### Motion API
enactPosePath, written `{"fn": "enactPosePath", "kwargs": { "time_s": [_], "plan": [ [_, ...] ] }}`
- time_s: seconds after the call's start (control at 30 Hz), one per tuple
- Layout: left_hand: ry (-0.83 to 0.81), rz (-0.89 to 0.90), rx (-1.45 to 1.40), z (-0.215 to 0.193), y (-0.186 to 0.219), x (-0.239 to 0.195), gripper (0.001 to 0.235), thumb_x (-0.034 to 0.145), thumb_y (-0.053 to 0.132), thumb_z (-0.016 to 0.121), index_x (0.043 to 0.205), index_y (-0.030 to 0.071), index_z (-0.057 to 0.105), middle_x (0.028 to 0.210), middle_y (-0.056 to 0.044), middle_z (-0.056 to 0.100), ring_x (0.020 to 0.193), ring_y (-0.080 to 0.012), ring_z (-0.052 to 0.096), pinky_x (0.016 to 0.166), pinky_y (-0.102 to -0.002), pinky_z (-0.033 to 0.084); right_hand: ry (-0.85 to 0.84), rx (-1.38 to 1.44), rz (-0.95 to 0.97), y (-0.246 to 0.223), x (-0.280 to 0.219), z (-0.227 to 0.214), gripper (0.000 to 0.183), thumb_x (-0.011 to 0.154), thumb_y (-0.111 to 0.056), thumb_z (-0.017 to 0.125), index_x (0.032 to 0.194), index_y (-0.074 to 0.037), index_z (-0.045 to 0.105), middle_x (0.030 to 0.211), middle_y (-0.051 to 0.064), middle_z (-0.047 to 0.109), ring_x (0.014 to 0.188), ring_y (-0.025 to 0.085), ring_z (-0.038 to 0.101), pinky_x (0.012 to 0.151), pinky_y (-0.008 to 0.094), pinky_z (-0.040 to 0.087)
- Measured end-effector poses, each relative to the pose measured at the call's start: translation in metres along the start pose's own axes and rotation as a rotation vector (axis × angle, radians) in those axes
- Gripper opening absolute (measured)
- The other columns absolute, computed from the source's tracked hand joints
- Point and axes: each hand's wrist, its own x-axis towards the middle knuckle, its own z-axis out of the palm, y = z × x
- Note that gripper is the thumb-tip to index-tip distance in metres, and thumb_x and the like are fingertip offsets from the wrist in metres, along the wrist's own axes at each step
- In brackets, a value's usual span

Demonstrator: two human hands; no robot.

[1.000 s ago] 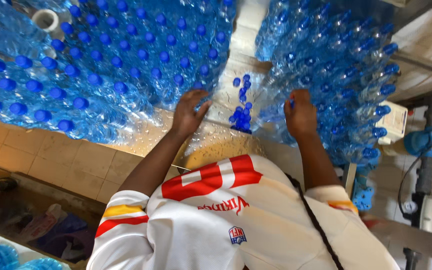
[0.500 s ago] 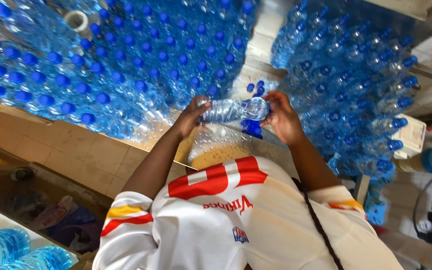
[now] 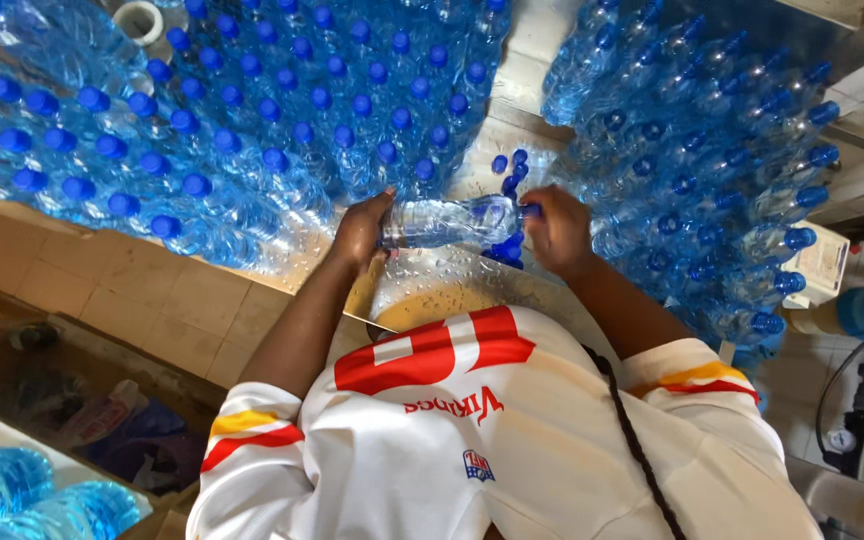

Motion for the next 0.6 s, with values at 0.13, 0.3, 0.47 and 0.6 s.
{"fn": "enactPosePath", "kwargs": {
  "time_s": [0.13, 0.3, 0.47, 0.6],
  "plan": [
    [-0.094, -0.255, -0.368, 0.001, -0.035, 0.036, 0.055, 0.104, 0.051, 0.073, 0.143, 0.012, 0.072, 0.093, -0.013, 0.071, 0.069, -0.0267, 0.07, 0.04, -0.035, 0.062, 0.062, -0.297, -0.466, 0.013, 0.011, 0.008, 0.056, 0.112, -0.049, 0.037, 0.078, -0.016, 0.067, 0.074, 0.007, 0.06, 0.063, 0.027, 0.061, 0.068, 0.044, 0.055],
    [0.284, 0.889, 0.421, -0.012, -0.039, 0.029, 0.031, 0.101, 0.038, 0.085, 0.117, 0.012, 0.079, 0.095, -0.009, 0.075, 0.08, -0.0305, 0.077, 0.07, -0.041, 0.062, -0.294, 0.622, 1.565, -0.008, 0.002, 0.054, 0.055, 0.108, -0.06, 0.058, 0.127, -0.009, 0.051, 0.074, 0.009, 0.052, 0.046, 0.02, 0.052, 0.029, 0.036, 0.041],
    [0.134, 1.107, 0.569, -0.051, -0.047, 0.014, 0.057, 0.092, 0.041, 0.092, 0.128, 0.002, 0.072, 0.121, -0.02, 0.073, 0.11, -0.0427, 0.077, 0.087, -0.05, 0.066, -0.457, 0.782, 1.577, 0.0, 0.009, 0.061, 0.059, 0.1, -0.073, 0.062, 0.109, -0.015, 0.053, 0.07, -0.001, 0.043, 0.047, 0.015, 0.047, 0.04, 0.033, 0.039],
    [0.207, 0.975, 0.879, -0.057, -0.064, -0.003, 0.088, 0.084, 0.048, 0.095, 0.158, 0.012, 0.064, 0.12, -0.016, 0.073, 0.099, -0.0368, 0.078, 0.075, -0.05, 0.066, -0.438, 0.47, 1.066, -0.026, 0.055, 0.066, 0.055, 0.106, -0.054, 0.067, 0.071, -0.012, 0.063, 0.051, 0.01, 0.052, 0.04, 0.017, 0.057, 0.033, 0.03, 0.037]
  ]
}}
